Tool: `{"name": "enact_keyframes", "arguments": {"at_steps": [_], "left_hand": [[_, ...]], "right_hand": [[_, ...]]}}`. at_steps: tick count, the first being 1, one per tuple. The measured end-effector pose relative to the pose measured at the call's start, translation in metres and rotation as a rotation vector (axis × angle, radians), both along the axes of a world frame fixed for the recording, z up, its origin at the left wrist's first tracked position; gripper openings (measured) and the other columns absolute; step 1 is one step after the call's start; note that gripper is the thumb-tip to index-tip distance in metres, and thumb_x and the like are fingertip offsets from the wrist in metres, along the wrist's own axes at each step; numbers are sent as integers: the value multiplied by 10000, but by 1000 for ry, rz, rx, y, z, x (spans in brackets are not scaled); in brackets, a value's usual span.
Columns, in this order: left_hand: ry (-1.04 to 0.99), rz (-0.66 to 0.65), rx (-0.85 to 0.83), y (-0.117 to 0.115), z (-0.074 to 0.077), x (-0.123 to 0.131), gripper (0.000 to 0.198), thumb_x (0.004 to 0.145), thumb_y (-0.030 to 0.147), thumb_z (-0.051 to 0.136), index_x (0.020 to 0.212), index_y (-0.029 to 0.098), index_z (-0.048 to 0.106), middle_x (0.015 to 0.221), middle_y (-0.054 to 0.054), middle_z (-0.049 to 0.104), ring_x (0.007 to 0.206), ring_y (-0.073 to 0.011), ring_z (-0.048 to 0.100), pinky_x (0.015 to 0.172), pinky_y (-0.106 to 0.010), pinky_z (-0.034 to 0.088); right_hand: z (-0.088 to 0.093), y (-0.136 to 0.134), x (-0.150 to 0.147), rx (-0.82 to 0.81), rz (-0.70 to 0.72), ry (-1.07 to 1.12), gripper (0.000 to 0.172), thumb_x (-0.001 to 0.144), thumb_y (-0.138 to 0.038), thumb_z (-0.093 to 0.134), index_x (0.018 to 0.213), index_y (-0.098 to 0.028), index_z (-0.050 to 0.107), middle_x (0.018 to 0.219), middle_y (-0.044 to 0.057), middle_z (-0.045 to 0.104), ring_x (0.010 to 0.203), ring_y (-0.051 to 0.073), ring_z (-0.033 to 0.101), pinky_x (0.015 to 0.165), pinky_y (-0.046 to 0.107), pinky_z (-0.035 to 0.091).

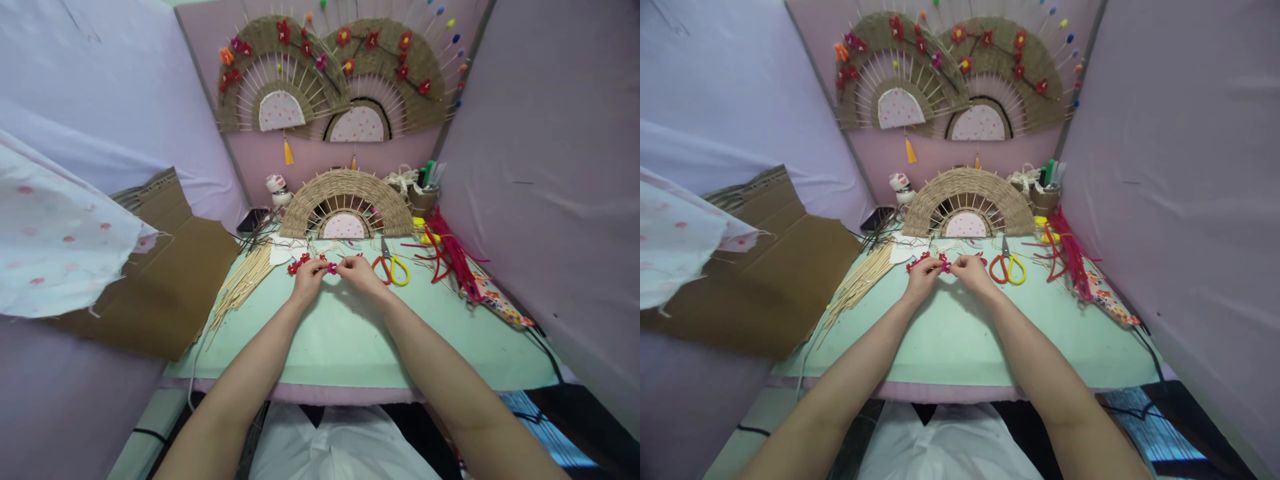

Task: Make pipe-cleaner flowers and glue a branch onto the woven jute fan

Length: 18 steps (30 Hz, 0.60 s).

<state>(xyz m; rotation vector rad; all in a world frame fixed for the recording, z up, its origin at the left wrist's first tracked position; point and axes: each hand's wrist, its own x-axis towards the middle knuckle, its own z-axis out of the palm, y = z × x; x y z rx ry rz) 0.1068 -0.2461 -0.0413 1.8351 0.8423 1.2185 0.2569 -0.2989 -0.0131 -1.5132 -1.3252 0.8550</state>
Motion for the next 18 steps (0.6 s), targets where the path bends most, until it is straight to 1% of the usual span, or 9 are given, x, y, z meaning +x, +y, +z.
{"name": "enact_keyframes", "arguments": {"at_steps": [1,3,7,9,11,13,16,18], "left_hand": [[3,5,-4,0,0,0,80,698,191,620,697,188,700,753,-40,654,772,-161,564,735,-292,441],[-30,26,-67,1,0,0,85,692,228,633,706,177,700,745,-37,652,739,-151,557,715,-284,440],[-177,39,-309,4,1,-2,203,664,324,677,780,160,703,757,-25,657,700,-124,551,678,-257,437],[-231,35,-378,5,1,-4,228,648,340,698,789,162,704,771,-23,666,715,-122,560,684,-253,438],[-242,30,-379,4,1,-3,227,644,339,705,785,161,706,770,-24,671,709,-122,563,689,-257,438],[-215,15,-322,2,1,-1,209,654,324,699,780,158,712,768,-30,675,720,-131,572,712,-272,444],[-141,-15,-220,2,3,0,187,666,277,686,805,156,721,816,-51,685,799,-157,602,782,-297,454],[-126,30,-188,6,9,-5,233,669,250,677,882,166,717,861,-55,683,821,-157,608,780,-289,461]], "right_hand": [[0,0,0,-5,-3,-2,167,636,-308,590,544,-171,562,481,-42,490,486,95,397,495,227,313],[2,-1,1,-15,6,1,222,668,-365,596,574,-163,601,509,-26,532,494,99,418,501,230,327],[4,-2,3,-12,40,73,387,766,-512,527,753,-160,687,694,27,661,570,111,494,553,235,379],[2,-1,2,-19,61,102,425,778,-543,516,792,-158,695,751,46,684,601,116,518,562,234,386],[-1,0,0,-25,96,120,421,759,-550,551,782,-154,692,753,52,687,610,119,533,553,231,383],[-4,2,-3,-8,108,180,382,718,-522,613,778,-151,680,746,50,685,618,121,546,550,228,387],[-8,4,-6,14,57,308,325,666,-447,672,791,-147,665,730,40,676,614,120,554,553,228,399],[-8,5,-6,9,7,331,293,655,-410,675,780,-145,667,701,35,669,606,122,556,559,236,406]]}}
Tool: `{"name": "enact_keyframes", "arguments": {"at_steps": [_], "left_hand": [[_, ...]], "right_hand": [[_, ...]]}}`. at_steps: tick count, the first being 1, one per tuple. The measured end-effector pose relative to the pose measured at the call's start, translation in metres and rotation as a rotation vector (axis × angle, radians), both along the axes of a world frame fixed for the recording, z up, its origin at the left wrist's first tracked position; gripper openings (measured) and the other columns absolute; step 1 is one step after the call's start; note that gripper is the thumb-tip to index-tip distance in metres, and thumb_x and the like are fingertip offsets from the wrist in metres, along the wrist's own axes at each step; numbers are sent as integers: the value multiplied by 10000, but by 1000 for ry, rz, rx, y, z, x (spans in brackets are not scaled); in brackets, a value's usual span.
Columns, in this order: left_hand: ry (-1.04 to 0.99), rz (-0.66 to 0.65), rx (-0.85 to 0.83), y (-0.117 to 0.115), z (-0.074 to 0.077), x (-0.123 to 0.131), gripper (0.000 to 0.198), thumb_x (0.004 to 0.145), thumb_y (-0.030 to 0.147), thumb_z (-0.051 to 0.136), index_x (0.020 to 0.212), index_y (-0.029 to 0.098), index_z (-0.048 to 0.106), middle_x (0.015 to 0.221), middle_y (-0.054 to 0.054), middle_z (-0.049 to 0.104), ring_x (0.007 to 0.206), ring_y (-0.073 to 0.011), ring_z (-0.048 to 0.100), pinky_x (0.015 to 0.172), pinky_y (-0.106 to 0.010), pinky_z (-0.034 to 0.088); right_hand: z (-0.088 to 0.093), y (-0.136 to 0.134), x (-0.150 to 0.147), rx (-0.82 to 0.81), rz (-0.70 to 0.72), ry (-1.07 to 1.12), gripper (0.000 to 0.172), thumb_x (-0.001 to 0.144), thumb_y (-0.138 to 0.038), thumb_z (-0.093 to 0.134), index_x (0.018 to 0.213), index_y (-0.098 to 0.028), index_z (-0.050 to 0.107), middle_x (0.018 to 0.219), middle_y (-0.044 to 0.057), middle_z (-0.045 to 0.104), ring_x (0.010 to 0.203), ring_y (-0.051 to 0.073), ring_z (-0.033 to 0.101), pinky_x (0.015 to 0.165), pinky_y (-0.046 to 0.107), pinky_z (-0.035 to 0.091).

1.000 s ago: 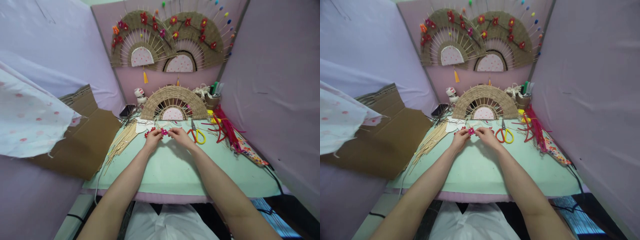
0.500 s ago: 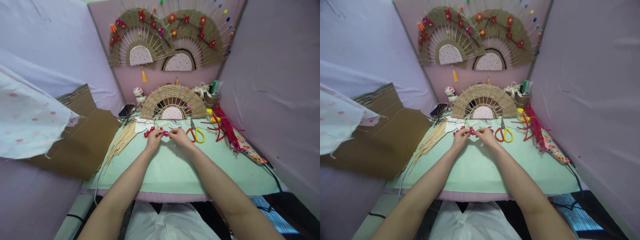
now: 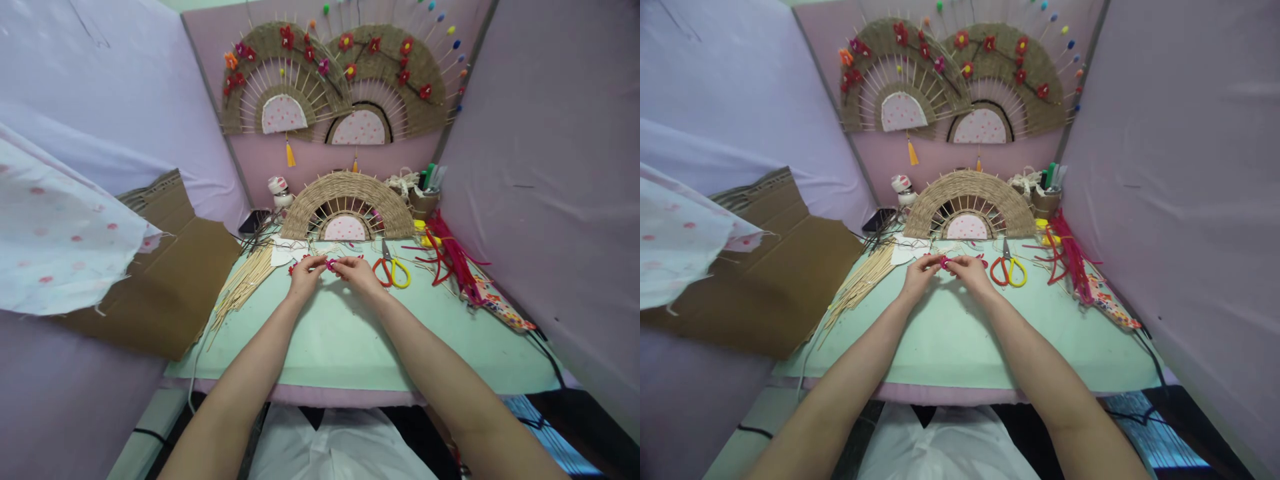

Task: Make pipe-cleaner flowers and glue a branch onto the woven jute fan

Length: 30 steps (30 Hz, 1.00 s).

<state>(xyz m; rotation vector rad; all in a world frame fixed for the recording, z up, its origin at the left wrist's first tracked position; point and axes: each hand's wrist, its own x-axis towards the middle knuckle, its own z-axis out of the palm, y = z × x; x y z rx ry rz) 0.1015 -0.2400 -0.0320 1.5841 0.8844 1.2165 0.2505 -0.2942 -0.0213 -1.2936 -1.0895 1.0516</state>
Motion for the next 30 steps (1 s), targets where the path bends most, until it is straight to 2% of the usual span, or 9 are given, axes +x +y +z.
{"name": "enact_keyframes", "arguments": {"at_steps": [2,6,7,9,14,17,21,26,30], "left_hand": [[-48,148,15,8,9,-12,291,683,242,653,965,179,691,889,-51,670,787,-140,599,721,-262,465],[-300,600,43,30,23,-47,264,731,229,568,978,165,634,913,-51,637,713,-108,570,642,-228,446],[-336,679,28,34,24,-54,246,731,208,550,961,159,623,897,-47,629,708,-105,567,642,-226,443],[-351,747,-20,40,24,-64,216,708,155,531,910,146,607,853,-39,614,713,-106,564,665,-231,446],[-264,666,-49,40,18,-62,217,649,80,518,839,142,605,814,-29,605,762,-121,567,757,-258,454],[-188,648,-32,39,15,-59,224,653,81,511,842,147,613,820,-30,617,786,-131,576,780,-266,454],[34,550,-49,41,6,-61,211,660,90,507,814,152,635,801,-33,642,763,-146,589,774,-283,459],[368,400,-21,39,-7,-59,153,642,148,598,761,186,686,754,-46,660,740,-184,582,757,-323,450],[569,481,101,32,-9,-54,89,601,222,696,689,209,694,803,-80,646,870,-250,568,823,-378,423]], "right_hand": [[0,0,1,-4,-47,-32,268,657,-385,664,775,-145,675,695,38,673,614,130,565,576,248,418],[-2,0,2,15,-95,-95,249,662,-350,647,797,-143,684,758,57,701,652,144,589,634,274,448],[-3,0,2,18,-96,-99,249,661,-345,645,804,-144,685,772,60,706,664,148,596,649,280,454],[-6,1,0,26,-101,-114,248,659,-337,643,809,-145,689,786,64,714,690,159,611,676,291,464],[-13,4,-9,67,-98,-179,257,671,-332,637,836,-149,709,813,71,729,742,186,642,732,322,490],[-17,10,-17,79,-52,-118,308,687,-325,628,929,-150,704,901,82,732,807,202,663,768,338,506],[-27,16,-22,83,7,-120,350,689,-268,610,1012,-156,684,1032,92,710,913,217,666,841,360,505],[-31,11,-14,97,-7,-257,266,727,-265,553,930,-161,689,909,77,727,800,203,676,774,351,519],[-25,5,-10,112,-21,-368,215,738,-247,531,858,-161,687,808,60,726,736,184,661,722,317,503]]}}
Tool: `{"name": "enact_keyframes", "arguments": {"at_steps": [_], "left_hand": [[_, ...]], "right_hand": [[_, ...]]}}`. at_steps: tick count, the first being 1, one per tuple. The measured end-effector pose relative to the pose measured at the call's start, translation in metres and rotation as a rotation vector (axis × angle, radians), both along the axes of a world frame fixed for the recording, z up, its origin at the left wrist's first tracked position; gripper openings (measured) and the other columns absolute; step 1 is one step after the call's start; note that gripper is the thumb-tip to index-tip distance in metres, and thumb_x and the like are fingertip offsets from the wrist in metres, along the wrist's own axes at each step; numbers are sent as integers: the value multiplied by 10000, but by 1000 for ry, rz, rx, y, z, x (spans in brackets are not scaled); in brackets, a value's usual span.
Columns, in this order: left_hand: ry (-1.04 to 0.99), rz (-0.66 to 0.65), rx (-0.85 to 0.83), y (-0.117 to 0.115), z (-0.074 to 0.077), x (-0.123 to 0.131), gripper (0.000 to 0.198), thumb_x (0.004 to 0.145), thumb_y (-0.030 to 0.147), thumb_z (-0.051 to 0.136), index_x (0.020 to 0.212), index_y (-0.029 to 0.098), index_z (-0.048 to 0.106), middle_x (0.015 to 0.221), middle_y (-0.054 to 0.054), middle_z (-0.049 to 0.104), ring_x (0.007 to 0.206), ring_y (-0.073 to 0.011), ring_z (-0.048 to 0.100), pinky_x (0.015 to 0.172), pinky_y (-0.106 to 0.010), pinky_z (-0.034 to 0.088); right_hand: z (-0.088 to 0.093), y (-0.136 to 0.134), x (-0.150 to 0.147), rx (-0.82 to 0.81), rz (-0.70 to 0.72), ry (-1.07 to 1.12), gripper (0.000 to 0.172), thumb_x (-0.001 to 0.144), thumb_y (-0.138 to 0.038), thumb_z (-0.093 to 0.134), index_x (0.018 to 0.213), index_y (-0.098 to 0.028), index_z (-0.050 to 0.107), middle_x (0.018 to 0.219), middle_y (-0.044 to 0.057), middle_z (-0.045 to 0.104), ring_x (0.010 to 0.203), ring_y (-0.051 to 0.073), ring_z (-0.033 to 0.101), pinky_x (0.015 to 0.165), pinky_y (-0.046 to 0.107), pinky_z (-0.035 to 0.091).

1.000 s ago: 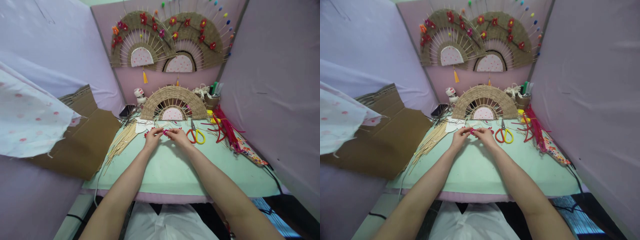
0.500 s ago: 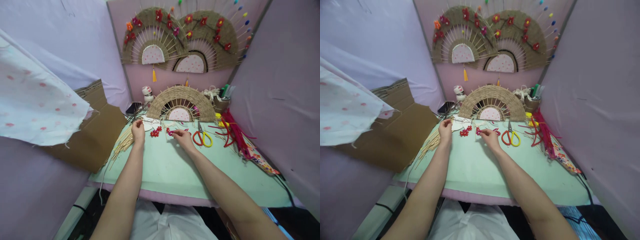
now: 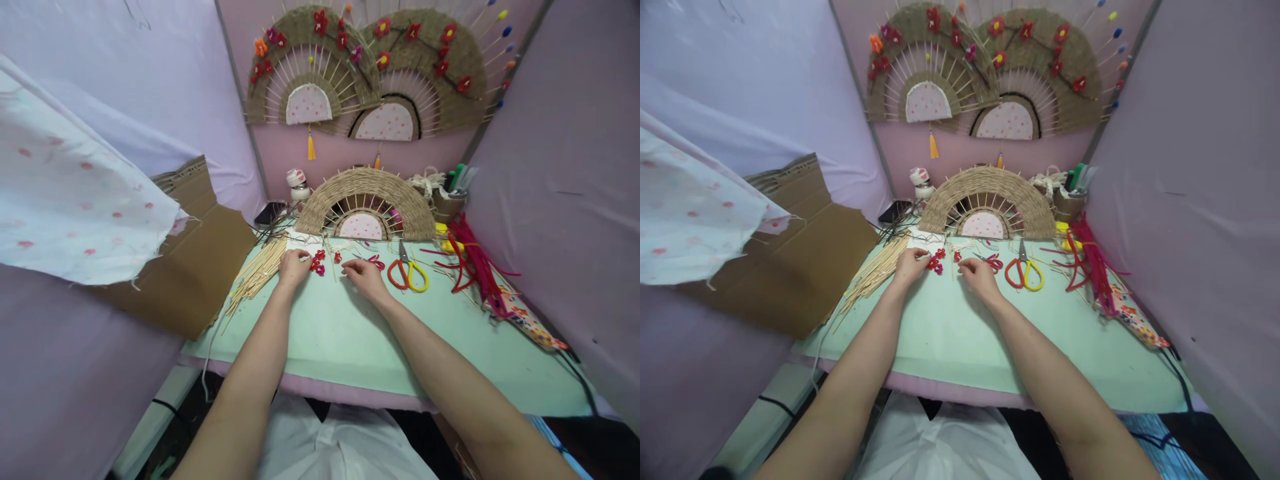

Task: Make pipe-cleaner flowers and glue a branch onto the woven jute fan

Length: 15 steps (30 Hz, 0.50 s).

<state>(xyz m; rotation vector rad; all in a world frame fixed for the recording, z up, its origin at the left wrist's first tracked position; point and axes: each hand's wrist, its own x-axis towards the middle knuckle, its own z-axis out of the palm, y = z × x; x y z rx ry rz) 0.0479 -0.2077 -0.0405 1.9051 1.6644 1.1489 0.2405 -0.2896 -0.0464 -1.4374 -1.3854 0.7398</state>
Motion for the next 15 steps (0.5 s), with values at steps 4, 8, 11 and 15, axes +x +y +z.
{"name": "enact_keyframes", "arguments": {"at_steps": [4,8,11,15], "left_hand": [[-31,6,79,-1,5,0,92,578,241,736,567,213,650,767,-76,627,889,-258,555,848,-390,415],[-427,106,178,7,17,-9,118,706,297,624,690,181,645,748,-41,630,778,-180,569,789,-323,448],[-675,221,220,12,23,-15,188,745,316,568,796,146,629,774,-35,628,726,-141,566,742,-281,458],[-778,208,214,14,23,-14,199,701,312,617,793,137,634,767,-29,633,716,-130,564,734,-262,457]], "right_hand": [[3,-3,0,35,-5,-135,205,750,-226,521,844,-174,695,761,41,722,697,168,643,719,301,481],[1,-1,3,57,-31,-163,208,751,-221,518,838,-176,701,753,41,720,700,172,641,731,300,475],[0,1,7,65,-52,-151,211,753,-221,512,842,-180,700,767,43,722,719,176,647,742,303,476],[1,2,10,67,-69,-145,203,746,-231,521,837,-186,697,779,45,722,735,184,650,745,310,480]]}}
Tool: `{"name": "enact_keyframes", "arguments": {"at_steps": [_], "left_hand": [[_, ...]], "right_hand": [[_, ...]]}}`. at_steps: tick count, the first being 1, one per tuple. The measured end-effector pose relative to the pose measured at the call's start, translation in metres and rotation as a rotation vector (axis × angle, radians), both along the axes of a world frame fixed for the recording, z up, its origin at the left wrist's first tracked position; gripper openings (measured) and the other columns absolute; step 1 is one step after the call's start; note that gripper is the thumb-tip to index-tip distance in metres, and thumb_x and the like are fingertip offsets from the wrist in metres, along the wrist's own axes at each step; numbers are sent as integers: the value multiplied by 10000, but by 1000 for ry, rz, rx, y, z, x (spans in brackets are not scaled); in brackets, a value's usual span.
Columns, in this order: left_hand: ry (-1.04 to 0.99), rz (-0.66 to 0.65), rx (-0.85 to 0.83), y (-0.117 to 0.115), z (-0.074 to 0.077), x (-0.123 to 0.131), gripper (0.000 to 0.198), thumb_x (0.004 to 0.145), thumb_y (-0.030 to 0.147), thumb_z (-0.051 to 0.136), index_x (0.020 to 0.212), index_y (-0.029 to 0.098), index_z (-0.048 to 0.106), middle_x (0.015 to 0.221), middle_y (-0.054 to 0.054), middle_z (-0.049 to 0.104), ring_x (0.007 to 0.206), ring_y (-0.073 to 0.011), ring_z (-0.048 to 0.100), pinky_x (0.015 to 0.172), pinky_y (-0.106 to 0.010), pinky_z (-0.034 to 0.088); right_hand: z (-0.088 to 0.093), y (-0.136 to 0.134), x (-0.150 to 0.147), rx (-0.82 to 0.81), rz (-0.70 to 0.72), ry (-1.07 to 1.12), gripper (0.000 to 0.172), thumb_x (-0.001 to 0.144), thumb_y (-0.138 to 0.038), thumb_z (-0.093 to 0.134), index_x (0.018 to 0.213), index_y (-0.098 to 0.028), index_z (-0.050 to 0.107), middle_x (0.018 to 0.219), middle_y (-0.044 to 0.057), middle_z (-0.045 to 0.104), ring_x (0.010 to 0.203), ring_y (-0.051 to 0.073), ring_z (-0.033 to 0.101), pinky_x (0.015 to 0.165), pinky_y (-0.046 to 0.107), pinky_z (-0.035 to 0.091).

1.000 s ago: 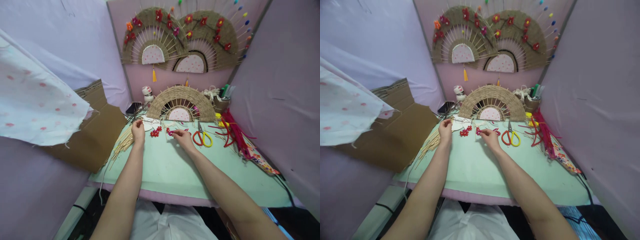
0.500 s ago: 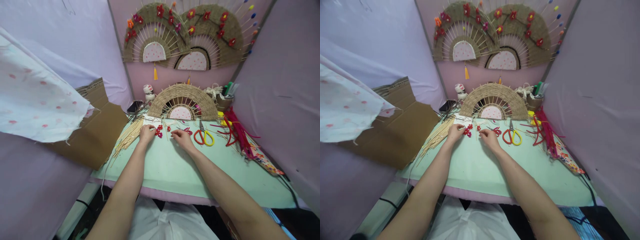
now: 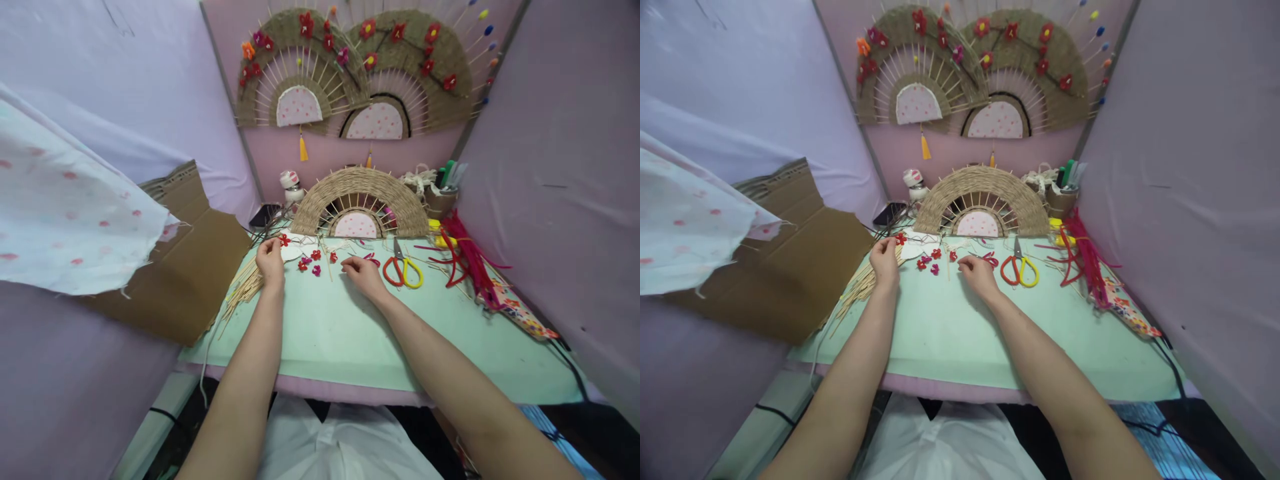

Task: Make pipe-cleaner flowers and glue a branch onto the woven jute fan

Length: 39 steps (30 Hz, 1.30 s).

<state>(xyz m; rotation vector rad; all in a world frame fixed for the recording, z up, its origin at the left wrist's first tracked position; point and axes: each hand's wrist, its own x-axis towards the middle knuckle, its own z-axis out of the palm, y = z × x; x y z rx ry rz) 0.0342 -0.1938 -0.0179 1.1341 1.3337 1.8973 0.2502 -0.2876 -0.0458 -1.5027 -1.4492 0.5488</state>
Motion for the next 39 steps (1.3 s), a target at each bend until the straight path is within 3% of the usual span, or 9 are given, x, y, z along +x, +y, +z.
{"name": "enact_keyframes", "arguments": {"at_steps": [7,12,18,21,28,31,35,39], "left_hand": [[286,-153,-69,0,-15,13,190,704,320,626,746,145,688,774,-56,672,790,-178,595,795,-307,462],[406,-251,-138,-1,-21,17,211,702,286,642,841,151,722,888,-89,702,874,-212,622,884,-352,445],[215,-152,-117,1,-16,9,232,750,236,576,936,140,674,931,-92,680,865,-178,619,849,-320,460],[130,-113,-135,0,-12,8,244,742,219,571,962,140,640,853,-64,658,777,-150,606,760,-280,468],[79,-149,-154,-10,-1,12,254,814,264,470,1006,150,590,591,20,531,537,-114,517,545,-232,404],[27,-133,-95,-13,2,13,291,809,166,417,1077,162,529,607,32,509,556,-107,529,565,-223,419],[-76,-117,-78,-10,1,11,469,704,27,409,1139,200,433,840,-1,527,620,-80,569,552,-194,424],[-102,-88,-94,-2,-4,7,430,679,40,466,1076,204,445,853,2,499,670,-82,567,549,-180,417]], "right_hand": [[3,3,11,-12,-74,70,222,743,-249,501,853,-183,682,755,40,717,698,168,643,743,304,483],[5,6,21,13,-114,112,235,734,-263,496,858,-169,673,756,45,708,670,165,624,697,298,483],[15,6,40,226,-328,278,267,749,-324,515,893,-145,653,788,63,686,646,151,580,645,277,470],[18,8,55,336,-474,377,256,745,-320,505,887,-147,629,773,45,659,605,128,542,623,264,460],[14,14,80,388,-721,564,243,735,-308,463,898,-154,555,718,5,560,532,104,457,542,242,415],[15,14,79,422,-735,553,240,734,-313,455,905,-162,531,696,-11,516,533,105,444,540,241,406],[26,8,69,400,-703,520,223,739,-322,464,889,-172,534,688,-12,513,526,101,431,515,234,392],[48,1,57,314,-471,501,223,702,-317,553,870,-170,571,698,-13,545,523,87,443,501,220,383]]}}
